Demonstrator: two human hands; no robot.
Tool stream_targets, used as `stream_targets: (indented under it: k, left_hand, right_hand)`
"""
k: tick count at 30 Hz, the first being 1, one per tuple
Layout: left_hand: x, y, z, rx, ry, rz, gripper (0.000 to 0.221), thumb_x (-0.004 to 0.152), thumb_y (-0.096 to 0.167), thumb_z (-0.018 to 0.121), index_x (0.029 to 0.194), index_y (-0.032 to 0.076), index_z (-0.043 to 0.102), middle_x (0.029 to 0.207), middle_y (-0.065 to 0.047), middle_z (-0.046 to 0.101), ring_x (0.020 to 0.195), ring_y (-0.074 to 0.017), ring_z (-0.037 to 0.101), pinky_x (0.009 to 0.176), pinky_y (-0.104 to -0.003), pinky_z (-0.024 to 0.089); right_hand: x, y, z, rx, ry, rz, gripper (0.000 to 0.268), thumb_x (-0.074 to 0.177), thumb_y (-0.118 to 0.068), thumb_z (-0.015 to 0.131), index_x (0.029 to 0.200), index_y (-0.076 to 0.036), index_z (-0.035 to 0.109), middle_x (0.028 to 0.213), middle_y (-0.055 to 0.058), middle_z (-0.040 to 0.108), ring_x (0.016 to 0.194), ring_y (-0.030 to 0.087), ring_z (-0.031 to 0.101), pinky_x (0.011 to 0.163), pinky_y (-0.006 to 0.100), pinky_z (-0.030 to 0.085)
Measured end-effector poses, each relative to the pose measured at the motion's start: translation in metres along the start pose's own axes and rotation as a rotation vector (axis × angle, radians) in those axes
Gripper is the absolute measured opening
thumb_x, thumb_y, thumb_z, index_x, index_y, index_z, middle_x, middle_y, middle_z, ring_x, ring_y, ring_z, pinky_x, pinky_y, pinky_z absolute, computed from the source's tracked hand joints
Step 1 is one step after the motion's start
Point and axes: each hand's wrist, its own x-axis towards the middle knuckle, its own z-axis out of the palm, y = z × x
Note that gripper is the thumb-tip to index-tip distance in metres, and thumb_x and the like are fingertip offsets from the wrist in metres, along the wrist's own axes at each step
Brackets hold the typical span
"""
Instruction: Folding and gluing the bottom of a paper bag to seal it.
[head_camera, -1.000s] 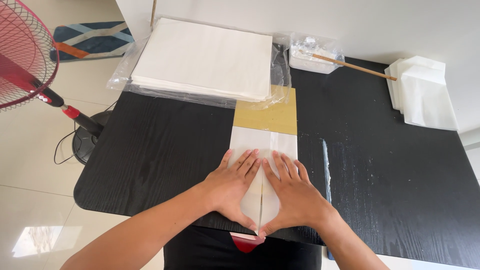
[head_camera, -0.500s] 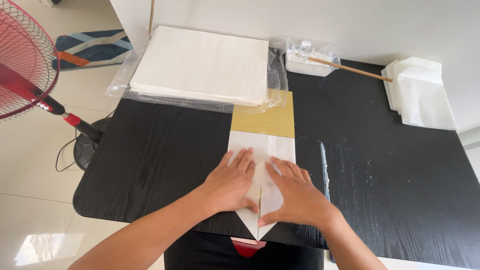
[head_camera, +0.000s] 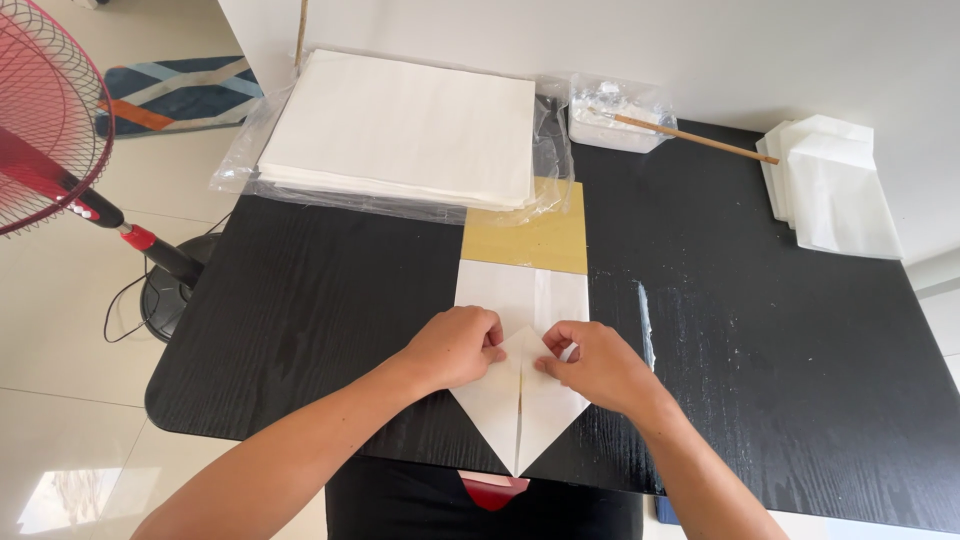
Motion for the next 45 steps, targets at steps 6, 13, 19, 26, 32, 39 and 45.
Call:
stream_targets:
  k: [6,13,19,26,32,39,45]
  left_hand:
    - [-0.007,-0.004,0.011,-0.045,0.055,0.074,0.006,0.092,0.017,0.07,0.096,0.012,0.071,0.09,-0.006,0.07,0.088,-0.0282,0.072,0.073,-0.036,0.058]
    - [-0.009,-0.028,0.034,-0.08,0.156,0.386,0.016,0.096,0.007,0.058,0.089,0.008,0.073,0.091,-0.005,0.063,0.07,-0.0235,0.063,0.062,-0.034,0.048]
    - [-0.019,-0.027,0.041,0.15,0.15,0.502,0.022,0.099,0.004,0.052,0.08,-0.001,0.063,0.097,-0.01,0.055,0.073,-0.0269,0.058,0.053,-0.039,0.047]
    - [-0.038,-0.038,0.053,0.486,0.204,0.829,0.04,0.098,0.008,0.051,0.132,-0.01,0.06,0.143,-0.027,0.057,0.136,-0.0372,0.052,0.114,-0.044,0.042]
    - [-0.067,-0.037,0.051,0.462,0.123,0.78,0.105,0.092,0.071,0.049,0.158,-0.006,0.024,0.164,-0.031,0.023,0.154,-0.0403,0.02,0.125,-0.049,0.011]
    - [-0.089,-0.032,0.098,0.701,0.457,0.684,0.081,0.097,0.052,0.056,0.156,-0.002,0.038,0.16,-0.029,0.037,0.149,-0.0427,0.035,0.124,-0.051,0.025]
    - [-0.11,-0.031,0.098,0.64,0.527,0.776,0.046,0.11,0.015,0.033,0.148,-0.008,0.046,0.152,-0.03,0.049,0.142,-0.0427,0.048,0.119,-0.051,0.036]
  right_hand:
    - [-0.004,0.011,0.018,0.02,0.111,0.006,0.022,0.086,-0.02,0.08,0.106,-0.011,0.079,0.076,0.013,0.076,0.065,0.022,0.071,0.06,0.031,0.055]
    - [-0.008,0.046,0.041,0.09,0.226,-0.388,0.013,0.087,-0.005,0.07,0.091,-0.012,0.08,0.092,-0.001,0.075,0.073,0.011,0.07,0.07,0.024,0.056]
    - [-0.009,0.063,0.051,-0.067,0.271,-0.614,0.017,0.09,-0.008,0.069,0.102,-0.009,0.081,0.095,0.0,0.069,0.077,0.014,0.068,0.07,0.028,0.054]
    - [-0.025,0.077,0.062,-0.501,0.439,-0.978,0.033,0.094,-0.004,0.06,0.125,-0.001,0.068,0.138,0.015,0.063,0.129,0.031,0.06,0.103,0.044,0.05]
    - [-0.046,0.078,0.069,-0.606,0.313,-0.931,0.062,0.091,-0.017,0.053,0.15,0.001,0.045,0.158,0.023,0.042,0.149,0.035,0.037,0.124,0.047,0.027]
    - [-0.064,0.085,0.083,-0.871,0.361,-0.908,0.092,0.09,-0.059,0.064,0.157,-0.002,0.034,0.166,0.021,0.029,0.156,0.032,0.024,0.127,0.043,0.019]
    - [-0.074,0.11,0.111,-0.548,0.465,-1.088,0.038,0.1,-0.011,0.061,0.138,-0.006,0.062,0.149,0.024,0.051,0.144,0.044,0.043,0.119,0.06,0.035]
